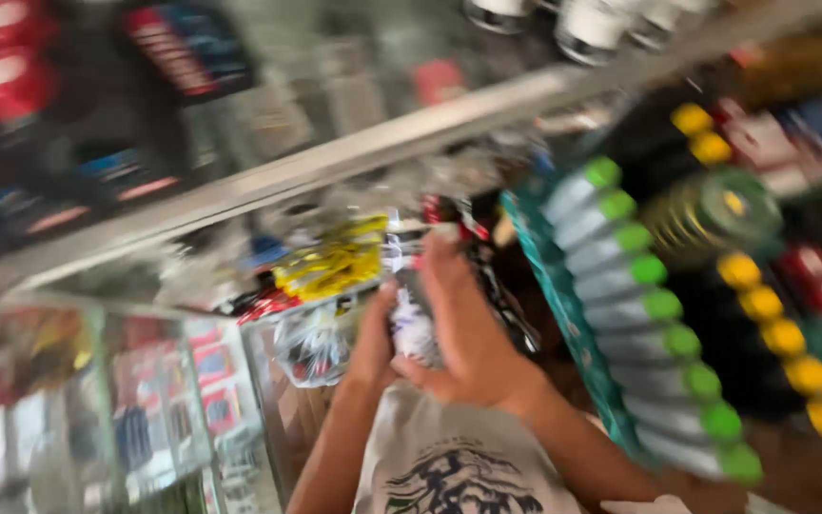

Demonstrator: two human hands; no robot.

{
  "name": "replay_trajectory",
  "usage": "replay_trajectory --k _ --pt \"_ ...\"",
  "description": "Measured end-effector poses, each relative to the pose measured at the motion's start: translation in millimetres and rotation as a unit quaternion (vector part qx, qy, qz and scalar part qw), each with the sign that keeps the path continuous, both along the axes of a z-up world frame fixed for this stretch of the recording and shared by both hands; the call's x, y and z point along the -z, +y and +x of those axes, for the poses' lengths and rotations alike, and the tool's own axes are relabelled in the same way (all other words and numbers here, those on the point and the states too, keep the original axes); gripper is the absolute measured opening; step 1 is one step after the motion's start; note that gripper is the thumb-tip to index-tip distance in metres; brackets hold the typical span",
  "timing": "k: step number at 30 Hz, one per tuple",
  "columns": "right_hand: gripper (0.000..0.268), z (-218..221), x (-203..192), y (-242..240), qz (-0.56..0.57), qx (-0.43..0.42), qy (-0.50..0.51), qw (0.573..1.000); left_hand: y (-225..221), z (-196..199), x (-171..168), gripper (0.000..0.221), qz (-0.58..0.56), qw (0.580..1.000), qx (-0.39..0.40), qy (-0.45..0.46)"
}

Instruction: Organizing, inspecting, and cleaning motor oil bottles on a retail display shelf.

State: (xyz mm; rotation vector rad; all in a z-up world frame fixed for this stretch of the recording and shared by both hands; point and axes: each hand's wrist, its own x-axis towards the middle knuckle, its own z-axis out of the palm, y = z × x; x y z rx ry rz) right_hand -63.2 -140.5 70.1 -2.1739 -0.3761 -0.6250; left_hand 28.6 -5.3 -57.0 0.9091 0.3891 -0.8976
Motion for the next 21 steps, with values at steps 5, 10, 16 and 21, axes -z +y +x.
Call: replay_trajectory --k 5,10,16,21 --pt "0.086 -38 16 2 -0.063 0.069 0.047 0.994 -4 -4 15 0.053 -0.046 0.996 -0.004 -0.074" --pt "0.094 -18 14 -38 0.170 0.101 0.016 0.980 -31 -27 12 0.073 -0.014 0.991 0.072 -0.112" --pt "0.088 -28 -3 -25 -0.087 0.135 -0.022 0.987 -41 -31 9 0.073 -0.088 0.991 0.090 -0.050" --pt "0.090 -57 40 -10 0.033 0.081 -0.007 0.996 -28 -11 31 0.062 -0.091 0.995 0.022 -0.028"
